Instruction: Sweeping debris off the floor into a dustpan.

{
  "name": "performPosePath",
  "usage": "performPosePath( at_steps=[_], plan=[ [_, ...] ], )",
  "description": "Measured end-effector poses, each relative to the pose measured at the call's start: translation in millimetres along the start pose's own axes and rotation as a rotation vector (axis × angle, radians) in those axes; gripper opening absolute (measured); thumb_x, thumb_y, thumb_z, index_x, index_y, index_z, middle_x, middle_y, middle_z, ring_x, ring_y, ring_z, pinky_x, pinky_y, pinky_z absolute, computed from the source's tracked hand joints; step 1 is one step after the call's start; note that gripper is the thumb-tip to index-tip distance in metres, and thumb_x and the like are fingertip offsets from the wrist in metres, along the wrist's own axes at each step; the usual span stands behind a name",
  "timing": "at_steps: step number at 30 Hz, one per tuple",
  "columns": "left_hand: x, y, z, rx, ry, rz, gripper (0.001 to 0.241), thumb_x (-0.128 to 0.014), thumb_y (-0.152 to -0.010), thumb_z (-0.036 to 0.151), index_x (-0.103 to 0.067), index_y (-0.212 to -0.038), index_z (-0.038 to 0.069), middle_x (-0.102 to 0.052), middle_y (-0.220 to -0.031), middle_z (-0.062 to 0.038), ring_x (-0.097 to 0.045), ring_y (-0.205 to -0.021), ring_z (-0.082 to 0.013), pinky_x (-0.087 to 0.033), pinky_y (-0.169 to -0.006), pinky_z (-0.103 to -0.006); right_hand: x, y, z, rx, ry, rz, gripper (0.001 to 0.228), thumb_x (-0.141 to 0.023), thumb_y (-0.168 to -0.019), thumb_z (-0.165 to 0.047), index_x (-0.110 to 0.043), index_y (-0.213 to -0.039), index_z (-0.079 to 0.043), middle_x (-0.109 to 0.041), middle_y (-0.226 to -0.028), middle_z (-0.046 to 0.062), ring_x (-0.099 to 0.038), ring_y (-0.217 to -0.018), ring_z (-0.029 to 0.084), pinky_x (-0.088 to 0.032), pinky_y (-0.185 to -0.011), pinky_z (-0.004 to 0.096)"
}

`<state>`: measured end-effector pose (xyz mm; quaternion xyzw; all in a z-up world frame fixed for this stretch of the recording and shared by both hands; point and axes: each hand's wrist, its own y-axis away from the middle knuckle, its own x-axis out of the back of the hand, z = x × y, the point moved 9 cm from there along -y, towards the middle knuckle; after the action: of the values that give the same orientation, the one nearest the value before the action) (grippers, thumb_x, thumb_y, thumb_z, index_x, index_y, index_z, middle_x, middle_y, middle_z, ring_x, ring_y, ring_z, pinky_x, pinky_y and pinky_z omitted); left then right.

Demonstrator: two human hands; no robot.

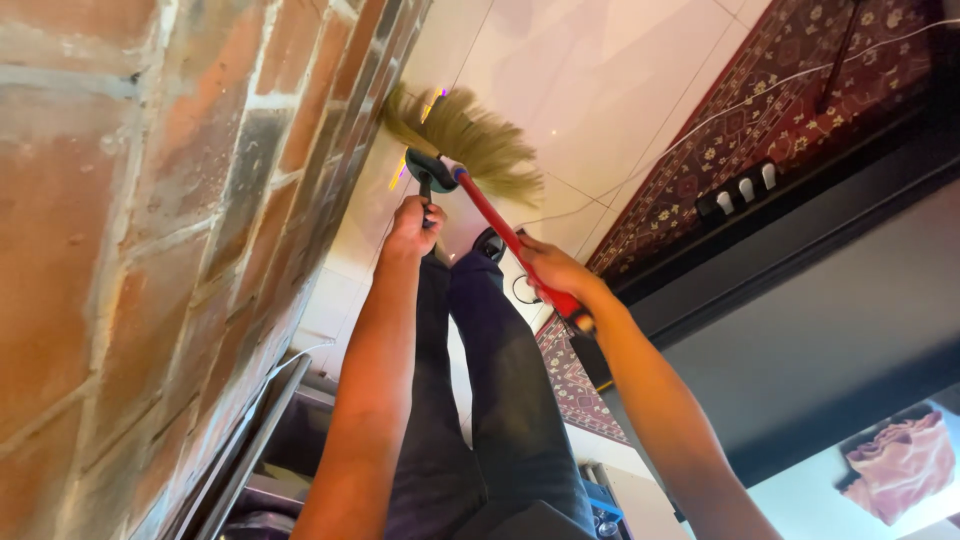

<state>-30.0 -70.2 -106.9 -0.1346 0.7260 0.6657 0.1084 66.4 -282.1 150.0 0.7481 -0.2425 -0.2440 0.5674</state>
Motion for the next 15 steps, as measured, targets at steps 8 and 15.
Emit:
performPosePath(
  at_steps=[8,15],
  plan=[
    [31.7,40.7,0.5,0.071,0.026,-0.057,0.01,-0.048,-0.093,0.005,-0.038,-0.095,0.003,-0.046,-0.073,-0.009,-0.047,-0.06,-0.0156,-0.039,-0.044,-0.0224,34.3,170.4,-29.1,-0.029,-0.042,0.092,0.056,-0.046,-0.102,-0.034,-0.039,-0.158,-0.031,-0.045,-0.065,0.001,-0.039,-0.039,0.012,-0.035,-0.034,0.029],
    [78.9,57.6,-1.3,0.143,0.107,-0.021,0.01,-0.048,-0.094,0.007,-0.04,-0.092,0.001,-0.047,-0.075,-0.009,-0.051,-0.06,-0.0144,-0.04,-0.044,-0.0217,73.3,148.9,-80.1,0.141,0.036,0.217,0.056,-0.043,-0.103,-0.03,-0.036,-0.159,-0.026,-0.043,-0.062,0.003,-0.04,-0.038,0.014,-0.037,-0.034,0.031]
  ],
)
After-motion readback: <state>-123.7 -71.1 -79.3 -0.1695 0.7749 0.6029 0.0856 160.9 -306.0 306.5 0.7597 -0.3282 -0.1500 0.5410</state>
